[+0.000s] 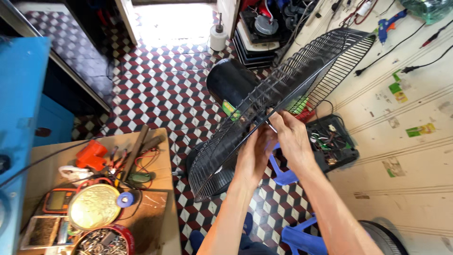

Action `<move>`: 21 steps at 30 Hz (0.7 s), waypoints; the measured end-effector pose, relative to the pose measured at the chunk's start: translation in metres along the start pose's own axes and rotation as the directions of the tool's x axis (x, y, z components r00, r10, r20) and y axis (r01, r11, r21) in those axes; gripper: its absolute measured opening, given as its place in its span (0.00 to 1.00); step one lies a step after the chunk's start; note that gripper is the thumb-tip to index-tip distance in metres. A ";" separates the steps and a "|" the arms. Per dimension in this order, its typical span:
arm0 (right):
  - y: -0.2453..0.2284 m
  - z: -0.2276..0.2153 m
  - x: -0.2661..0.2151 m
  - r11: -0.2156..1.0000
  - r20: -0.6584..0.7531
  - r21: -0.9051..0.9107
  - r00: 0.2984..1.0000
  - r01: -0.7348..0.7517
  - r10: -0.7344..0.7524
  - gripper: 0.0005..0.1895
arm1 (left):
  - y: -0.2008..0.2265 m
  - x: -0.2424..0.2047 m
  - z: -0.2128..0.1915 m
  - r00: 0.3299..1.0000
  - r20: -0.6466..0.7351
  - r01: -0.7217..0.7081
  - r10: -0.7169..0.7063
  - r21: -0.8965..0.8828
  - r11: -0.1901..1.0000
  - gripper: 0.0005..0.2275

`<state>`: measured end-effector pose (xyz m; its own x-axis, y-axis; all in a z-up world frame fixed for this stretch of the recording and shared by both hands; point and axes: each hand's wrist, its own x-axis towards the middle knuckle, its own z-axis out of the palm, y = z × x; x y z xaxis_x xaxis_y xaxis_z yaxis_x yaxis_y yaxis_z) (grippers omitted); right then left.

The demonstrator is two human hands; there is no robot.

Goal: The person assembles a standing fan by attaching the front cage, cleaning the fan blades with a cloth, mounting the blades onto the motor, and securing the rear cage. The person then plugs in the fan and tests its operation.

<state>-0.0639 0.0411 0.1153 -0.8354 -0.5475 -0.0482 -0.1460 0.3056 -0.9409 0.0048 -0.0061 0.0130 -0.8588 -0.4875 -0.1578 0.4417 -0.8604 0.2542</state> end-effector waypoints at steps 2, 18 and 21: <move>0.015 0.007 -0.008 0.997 -0.090 0.026 0.993 0.075 -0.073 0.19 | 0.007 -0.026 0.009 0.993 -0.118 0.024 -0.004 0.170 0.985 0.18; 0.058 -0.027 0.039 0.244 0.171 -0.327 0.311 0.913 -0.935 0.30 | 0.025 -0.079 0.040 0.868 -0.103 -0.040 0.486 0.961 0.274 0.13; 0.048 -0.043 0.062 -0.020 0.347 -0.319 0.097 0.948 -0.933 0.25 | 0.009 -0.057 0.037 0.826 -0.153 -0.077 0.543 0.922 0.378 0.16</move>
<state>-0.1458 0.0552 0.0814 0.2387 -0.6085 0.7568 -0.9577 -0.2764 0.0798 0.0483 0.0197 0.0594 -0.4299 -0.8922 -0.1386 -0.0058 -0.1508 0.9885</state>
